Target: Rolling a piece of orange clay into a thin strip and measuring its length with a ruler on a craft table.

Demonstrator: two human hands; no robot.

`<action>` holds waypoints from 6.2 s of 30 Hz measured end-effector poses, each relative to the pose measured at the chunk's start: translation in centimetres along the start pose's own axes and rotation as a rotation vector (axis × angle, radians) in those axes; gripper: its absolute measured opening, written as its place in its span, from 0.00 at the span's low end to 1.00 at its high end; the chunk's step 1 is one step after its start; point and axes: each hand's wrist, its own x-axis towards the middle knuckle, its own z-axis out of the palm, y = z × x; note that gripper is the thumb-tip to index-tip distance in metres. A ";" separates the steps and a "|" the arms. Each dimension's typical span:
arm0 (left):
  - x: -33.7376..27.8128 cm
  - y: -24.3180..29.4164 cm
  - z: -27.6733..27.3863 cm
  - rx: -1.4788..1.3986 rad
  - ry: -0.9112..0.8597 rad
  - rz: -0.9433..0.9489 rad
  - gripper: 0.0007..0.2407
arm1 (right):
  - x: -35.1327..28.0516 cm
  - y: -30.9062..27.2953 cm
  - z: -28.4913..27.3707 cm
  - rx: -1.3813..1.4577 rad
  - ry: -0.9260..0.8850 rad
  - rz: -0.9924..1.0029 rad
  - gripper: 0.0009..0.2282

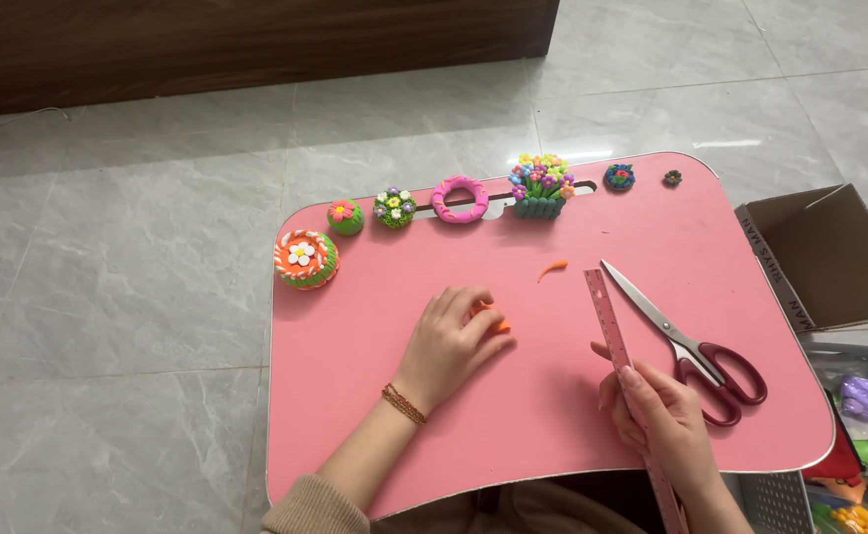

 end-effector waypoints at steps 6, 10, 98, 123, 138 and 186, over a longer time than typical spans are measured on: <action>0.2 0.4 -0.2 -0.081 0.018 -0.081 0.05 | 0.0 0.3 -0.1 -0.006 -0.008 -0.021 0.18; 0.3 0.3 -0.1 -0.146 0.011 -0.133 0.05 | -0.1 0.2 0.0 -0.011 -0.002 -0.016 0.19; -0.5 -4.3 1.4 -0.050 -0.077 -0.367 0.06 | 2.8 -0.6 6.9 -1.001 -0.061 -0.482 0.20; 4.6 -6.4 -0.7 -0.130 -0.529 -0.621 0.14 | 4.0 -0.2 7.5 -1.404 -0.194 -0.082 0.21; 5.6 -8.6 5.4 0.471 -0.872 -0.426 0.18 | 4.8 -0.9 8.2 -1.509 -0.348 0.084 0.24; 9.3 -5.1 3.1 0.655 -1.192 -0.415 0.08 | 6.1 0.8 7.2 -1.532 -0.499 -0.159 0.28</action>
